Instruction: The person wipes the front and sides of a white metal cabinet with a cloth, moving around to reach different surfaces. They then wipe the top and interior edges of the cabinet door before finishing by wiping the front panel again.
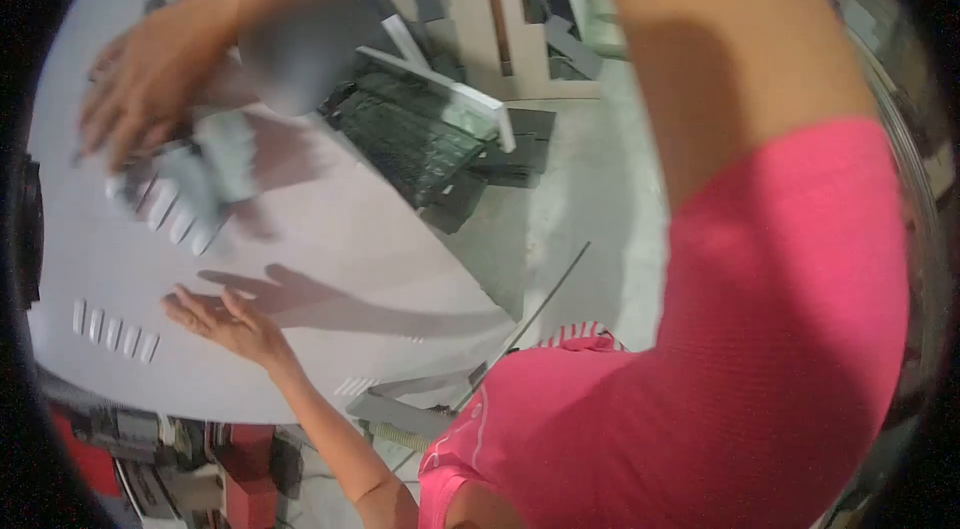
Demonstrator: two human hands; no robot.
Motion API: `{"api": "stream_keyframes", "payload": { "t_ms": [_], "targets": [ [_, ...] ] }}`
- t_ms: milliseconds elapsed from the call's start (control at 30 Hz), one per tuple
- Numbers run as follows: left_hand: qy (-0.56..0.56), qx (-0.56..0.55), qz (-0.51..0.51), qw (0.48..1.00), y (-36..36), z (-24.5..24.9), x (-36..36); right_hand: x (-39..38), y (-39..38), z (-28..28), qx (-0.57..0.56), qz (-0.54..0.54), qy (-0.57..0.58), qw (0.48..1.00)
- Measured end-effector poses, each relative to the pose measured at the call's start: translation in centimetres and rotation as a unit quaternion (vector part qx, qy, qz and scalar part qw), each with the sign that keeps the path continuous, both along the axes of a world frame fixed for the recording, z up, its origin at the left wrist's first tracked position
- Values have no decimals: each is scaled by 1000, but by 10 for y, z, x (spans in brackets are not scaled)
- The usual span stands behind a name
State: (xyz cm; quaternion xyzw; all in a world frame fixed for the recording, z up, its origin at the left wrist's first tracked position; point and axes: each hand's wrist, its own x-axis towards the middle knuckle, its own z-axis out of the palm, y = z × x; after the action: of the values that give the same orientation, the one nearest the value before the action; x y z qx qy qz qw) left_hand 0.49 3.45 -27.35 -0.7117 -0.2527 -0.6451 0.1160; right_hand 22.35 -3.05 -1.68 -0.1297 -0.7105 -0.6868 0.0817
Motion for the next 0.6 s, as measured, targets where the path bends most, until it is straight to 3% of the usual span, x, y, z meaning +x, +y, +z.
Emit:
{"api": "stream_keyframes", "payload": {
  "t_ms": [67,133,167,200,300,333,367,400,433,500,533,600],
  "targets": [
    [0,10,-10,1000,4,-4,-2,5,4,-5,-147,106,-76,980],
    [19,1,16,1000,5,-5,-3,3,6,24,-174,103,-54,978],
    [11,9,41,999,3,-5,-1,5,15,46,-148,135,-48,979],
    [21,-3,33,999,1,-5,0,6,9,51,-38,82,30,995],
    [35,-16,37,999,-3,-3,-1,5,8,67,105,25,80,991],
    [45,-20,38,998,-5,-3,0,7,5,47,191,39,81,977],
    [43,-35,34,998,-8,-1,-1,-1,15,27,201,131,55,969],
    [47,-36,30,998,-10,1,-2,4,1,-16,-88,56,157,982],
    [50,-41,27,998,-5,-4,-3,2,-3,-58,-66,-26,96,993],
    [59,-46,25,997,-7,-1,-8,21,-14,-95,-305,11,-80,949],
    [71,-35,33,996,-7,2,-10,35,-2,-104,-361,68,-147,918],
    [89,-26,39,995,-7,4,-13,31,-13,-76,-333,31,-133,933]
  ]
}}
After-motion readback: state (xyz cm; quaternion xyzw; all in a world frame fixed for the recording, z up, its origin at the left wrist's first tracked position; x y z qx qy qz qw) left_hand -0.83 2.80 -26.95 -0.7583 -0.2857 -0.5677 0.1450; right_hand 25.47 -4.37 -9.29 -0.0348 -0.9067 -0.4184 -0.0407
